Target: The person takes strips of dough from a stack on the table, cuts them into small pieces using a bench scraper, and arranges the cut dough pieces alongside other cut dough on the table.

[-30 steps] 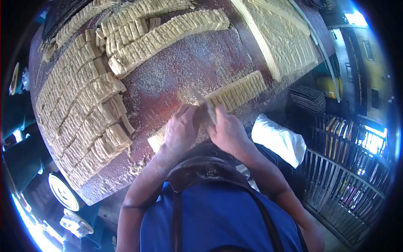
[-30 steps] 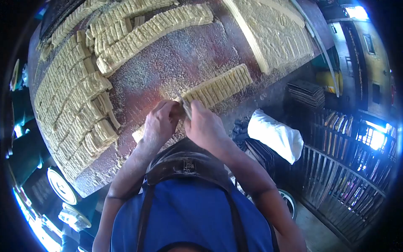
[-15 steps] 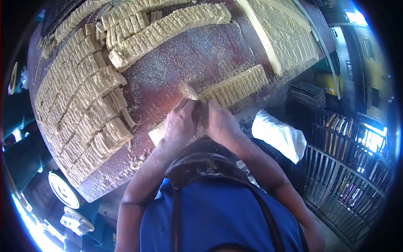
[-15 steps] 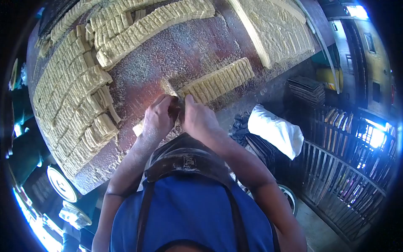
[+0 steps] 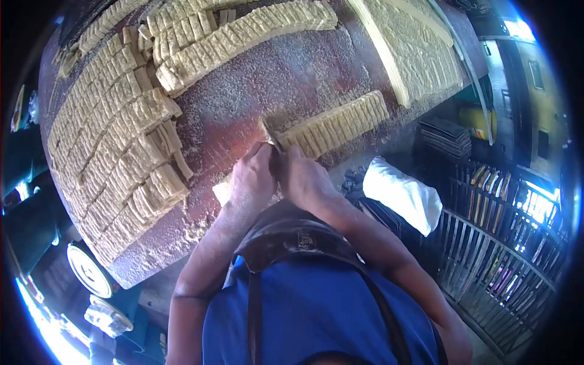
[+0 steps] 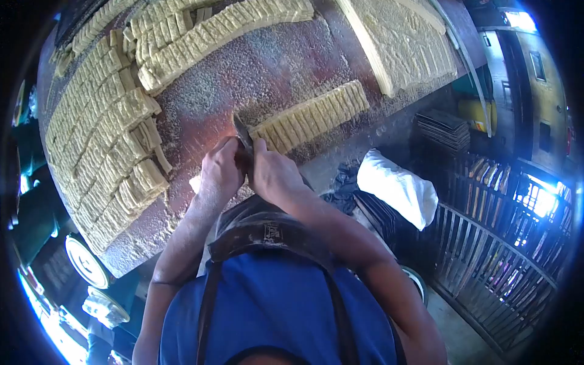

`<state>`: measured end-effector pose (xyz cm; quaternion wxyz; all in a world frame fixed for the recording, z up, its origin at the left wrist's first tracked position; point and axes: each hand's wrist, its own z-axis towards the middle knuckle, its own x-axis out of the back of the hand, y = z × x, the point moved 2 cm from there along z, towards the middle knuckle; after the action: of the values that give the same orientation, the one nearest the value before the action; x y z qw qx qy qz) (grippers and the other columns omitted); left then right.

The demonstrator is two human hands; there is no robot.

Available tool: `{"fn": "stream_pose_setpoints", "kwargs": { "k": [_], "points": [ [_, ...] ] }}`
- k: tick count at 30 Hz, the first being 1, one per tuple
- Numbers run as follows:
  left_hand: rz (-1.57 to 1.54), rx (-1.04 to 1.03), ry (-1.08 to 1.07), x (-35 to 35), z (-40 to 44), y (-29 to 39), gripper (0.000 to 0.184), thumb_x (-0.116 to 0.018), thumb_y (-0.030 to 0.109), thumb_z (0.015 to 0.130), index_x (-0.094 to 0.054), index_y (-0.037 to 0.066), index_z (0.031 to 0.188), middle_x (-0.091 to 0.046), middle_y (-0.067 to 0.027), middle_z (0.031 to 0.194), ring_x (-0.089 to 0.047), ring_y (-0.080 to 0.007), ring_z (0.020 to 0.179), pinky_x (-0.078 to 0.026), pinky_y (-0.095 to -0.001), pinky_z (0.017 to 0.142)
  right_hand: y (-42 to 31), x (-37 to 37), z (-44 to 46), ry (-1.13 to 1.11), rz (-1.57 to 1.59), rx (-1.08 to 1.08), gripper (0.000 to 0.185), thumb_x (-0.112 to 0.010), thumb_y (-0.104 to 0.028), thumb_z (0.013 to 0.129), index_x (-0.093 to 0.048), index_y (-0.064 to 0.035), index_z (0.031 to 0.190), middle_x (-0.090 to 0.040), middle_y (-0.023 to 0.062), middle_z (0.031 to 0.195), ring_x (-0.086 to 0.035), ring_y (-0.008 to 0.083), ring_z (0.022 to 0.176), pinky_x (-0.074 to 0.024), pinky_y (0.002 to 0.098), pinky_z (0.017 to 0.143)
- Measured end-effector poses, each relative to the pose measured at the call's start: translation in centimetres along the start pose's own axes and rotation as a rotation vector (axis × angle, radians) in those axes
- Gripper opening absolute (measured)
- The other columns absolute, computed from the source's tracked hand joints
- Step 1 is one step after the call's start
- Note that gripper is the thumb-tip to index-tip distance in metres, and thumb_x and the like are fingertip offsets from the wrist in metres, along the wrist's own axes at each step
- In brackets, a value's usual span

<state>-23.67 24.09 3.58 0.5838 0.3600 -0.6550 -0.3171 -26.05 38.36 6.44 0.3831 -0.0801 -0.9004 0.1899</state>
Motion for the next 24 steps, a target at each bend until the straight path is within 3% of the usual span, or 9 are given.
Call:
{"fn": "stream_pose_setpoints", "kwargs": {
  "k": [5,7,8,10,11,13,15,24],
  "points": [
    [-0.051,-0.015,0.019,0.1,0.8,0.4,0.025,-0.065,-0.006,0.077,-0.068,0.001,0.101,-0.07,-0.0136,0.097,-0.073,-0.0307,0.085,-0.058,-0.0383,0.072,1.0,1.7,-0.1,0.017,0.033,0.07,0.04,-0.062,-0.015,0.09,-0.041,0.0011,0.12,-0.067,0.029,0.093,-0.067,0.0488,0.086,-0.0541,0.0556,0.078],
    [-0.022,-0.026,0.057,-0.2,0.6,0.3,0.026,-0.065,-0.007,0.077,-0.068,0.001,0.102,-0.07,-0.0135,0.097,-0.073,-0.0303,0.085,-0.058,-0.0376,0.072,1.3,1.3,-2.0,0.348,0.069,0.361,0.045,-0.062,-0.014,0.089,-0.039,0.0001,0.126,-0.064,0.0288,0.103,-0.067,0.0486,0.086,-0.0541,0.0557,0.078],
    [-0.003,-0.046,0.078,-0.3,0.3,0.1,0.027,-0.065,-0.007,0.077,-0.068,0.0,0.103,-0.07,-0.0134,0.097,-0.073,-0.0299,0.086,-0.057,-0.0369,0.072,1.6,0.8,-1.5,0.331,0.073,0.38,0.045,-0.062,-0.014,0.089,-0.039,0.0001,0.126,-0.064,0.0288,0.103,-0.067,0.0486,0.086,-0.0541,0.0557,0.078],
    [-0.016,-0.02,0.052,0.0,-0.2,0.2,0.031,-0.067,-0.006,0.077,-0.068,0.0,0.107,-0.069,-0.0138,0.101,-0.072,-0.0293,0.087,-0.058,-0.036,0.073,2.0,-0.6,-0.9,0.301,0.051,0.267,0.049,-0.063,-0.016,0.09,-0.039,-0.0003,0.129,-0.06,0.0286,0.112,-0.067,0.0483,0.084,-0.0543,0.0562,0.077],
    [-0.028,-0.009,0.06,0.2,-0.6,0.5,0.032,-0.067,-0.006,0.077,-0.068,0.0,0.109,-0.069,-0.0138,0.105,-0.072,-0.0293,0.087,-0.058,-0.036,0.074,2.1,-0.7,-0.6,0.283,0.036,0.283,0.046,-0.062,-0.019,0.092,-0.039,0.0006,0.127,-0.064,0.0276,0.101,-0.067,0.0477,0.081,-0.0543,0.0565,0.074],
    [0.022,-0.049,0.058,1.3,-1.0,1.0,0.036,-0.07,-0.002,0.079,-0.067,0.0,0.115,-0.067,-0.0143,0.114,-0.072,-0.0291,0.091,-0.058,-0.0363,0.077,1.5,0.8,-0.7,0.233,0.078,0.249,0.043,-0.06,-0.02,0.094,-0.04,0.0009,0.126,-0.064,0.0268,0.095,-0.067,0.0476,0.081,-0.0541,0.0565,0.073],
    [0.007,-0.046,0.062,1.0,-1.0,0.1,0.036,-0.071,-0.001,0.079,-0.067,0.0,0.115,-0.067,-0.0145,0.114,-0.071,-0.0302,0.093,-0.058,-0.0371,0.078,0.8,2.5,-2.0,0.234,0.131,0.233,0.037,-0.057,-0.023,0.097,-0.043,0.0017,0.121,-0.066,0.0254,0.081,-0.067,0.0474,0.079,-0.0533,0.0562,0.071],
    [0.061,-0.068,-0.054,1.6,-0.8,-0.2,0.035,-0.073,0.005,0.079,-0.065,-0.001,0.113,-0.067,-0.0172,0.11,-0.069,-0.0366,0.098,-0.057,-0.0424,0.083,-1.4,1.7,-6.9,0.179,0.037,0.103,0.033,-0.058,-0.024,0.096,-0.042,-0.0019,0.115,-0.065,0.0291,0.093,-0.066,0.0511,0.083,-0.0508,0.0598,0.074]
  ]
}}
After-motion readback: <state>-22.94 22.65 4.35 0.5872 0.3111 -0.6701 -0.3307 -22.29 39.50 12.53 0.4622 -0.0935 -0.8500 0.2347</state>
